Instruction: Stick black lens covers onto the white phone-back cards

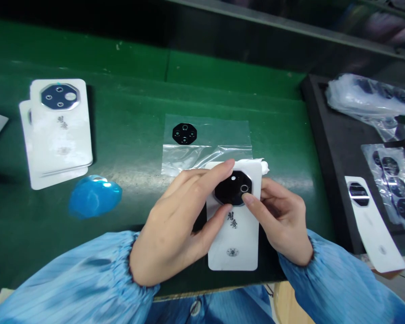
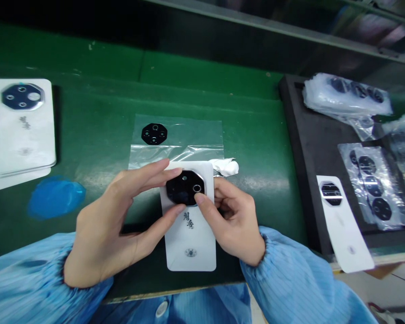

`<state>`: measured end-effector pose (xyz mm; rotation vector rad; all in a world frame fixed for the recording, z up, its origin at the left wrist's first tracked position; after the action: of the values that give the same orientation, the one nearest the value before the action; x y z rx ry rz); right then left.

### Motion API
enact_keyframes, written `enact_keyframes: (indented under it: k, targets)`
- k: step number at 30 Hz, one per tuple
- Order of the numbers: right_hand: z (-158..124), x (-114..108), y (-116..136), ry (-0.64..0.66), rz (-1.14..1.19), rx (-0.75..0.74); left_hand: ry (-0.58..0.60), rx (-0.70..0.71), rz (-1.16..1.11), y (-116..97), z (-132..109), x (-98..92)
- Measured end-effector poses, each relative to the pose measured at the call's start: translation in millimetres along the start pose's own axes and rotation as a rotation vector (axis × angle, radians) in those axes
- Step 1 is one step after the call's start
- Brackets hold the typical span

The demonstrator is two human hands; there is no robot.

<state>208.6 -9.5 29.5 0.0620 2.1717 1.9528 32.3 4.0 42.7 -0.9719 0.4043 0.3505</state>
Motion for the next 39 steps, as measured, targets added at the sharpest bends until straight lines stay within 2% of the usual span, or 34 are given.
enact_keyframes:
  k: [6,12,20,29,39]
  targets:
    - [0.2,1.6,1.5,-0.043,-0.010,0.042,0.005,0.025,0.003,0.4,-0.1,1.8]
    - [1.5,1.7,1.2,-0.109,-0.076,0.020,0.024,-0.035,-0.021,-2.9,-2.6,5.0]
    - [0.2,-0.2,0.2,-0.092,-0.072,0.001,0.040,-0.001,-0.035,-2.7,-1.4,4.1]
    - [0.2,0.6,1.7,-0.093,-0.089,-0.013,0.043,-0.030,-0.004,-2.5,-1.4,3.8]
    - [0.1,-1.5,0.3,-0.098,-0.090,-0.039,0.010,0.063,0.038,-3.3,0.1,3.8]
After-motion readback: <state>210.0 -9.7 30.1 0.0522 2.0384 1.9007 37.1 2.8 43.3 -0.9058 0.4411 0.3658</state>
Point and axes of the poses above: each hand's wrist, its own z-axis towards the middle knuckle, its own x-axis out of the palm, y = z × x, the point moved 2 cm from there along z, towards the middle knuckle, and after that the axes turned 14 degrees about -y, right-handed, at the moved point
